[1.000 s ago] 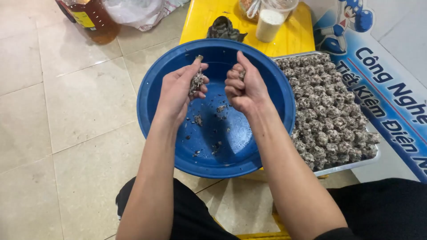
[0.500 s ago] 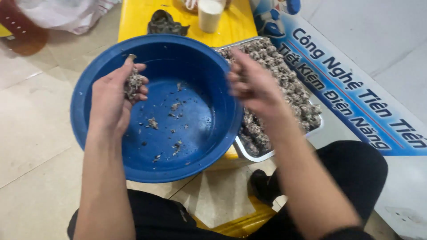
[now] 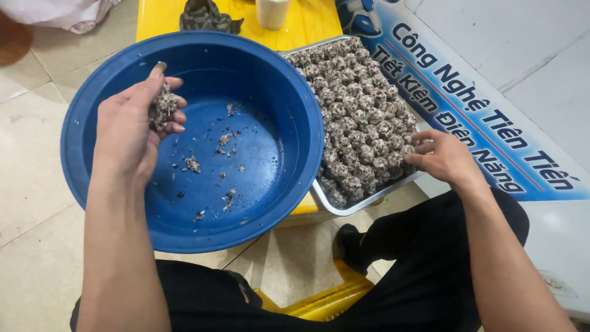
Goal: The person takes portions of a greyish meat mixture from a blue bowl, rolls them into small balls by hand, and places them into a metal tray. The person repeats this process until the bowl is empty, then scrapes the remaining bits from the bowl.
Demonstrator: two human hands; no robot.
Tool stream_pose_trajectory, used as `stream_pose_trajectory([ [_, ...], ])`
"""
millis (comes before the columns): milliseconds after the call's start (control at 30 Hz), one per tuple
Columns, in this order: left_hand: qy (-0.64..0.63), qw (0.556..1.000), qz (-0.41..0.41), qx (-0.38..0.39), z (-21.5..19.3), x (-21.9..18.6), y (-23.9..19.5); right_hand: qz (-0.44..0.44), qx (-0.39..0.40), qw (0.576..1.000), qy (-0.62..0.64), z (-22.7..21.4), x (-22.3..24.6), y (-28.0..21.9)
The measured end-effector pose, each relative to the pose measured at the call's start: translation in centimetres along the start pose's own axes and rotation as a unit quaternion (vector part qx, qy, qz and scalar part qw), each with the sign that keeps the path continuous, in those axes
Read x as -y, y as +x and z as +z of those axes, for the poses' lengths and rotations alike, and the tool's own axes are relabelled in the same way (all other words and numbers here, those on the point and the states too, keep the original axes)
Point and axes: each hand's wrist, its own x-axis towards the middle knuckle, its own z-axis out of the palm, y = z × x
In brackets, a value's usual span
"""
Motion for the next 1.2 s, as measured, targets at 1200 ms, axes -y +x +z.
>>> stream_pose_trajectory([
  [1200,0.106,0.993,-0.019,0.049,-2.0,2.4,2.4,-0.536,0.015,0.838,0.103,9.6,27.7,-1.6],
])
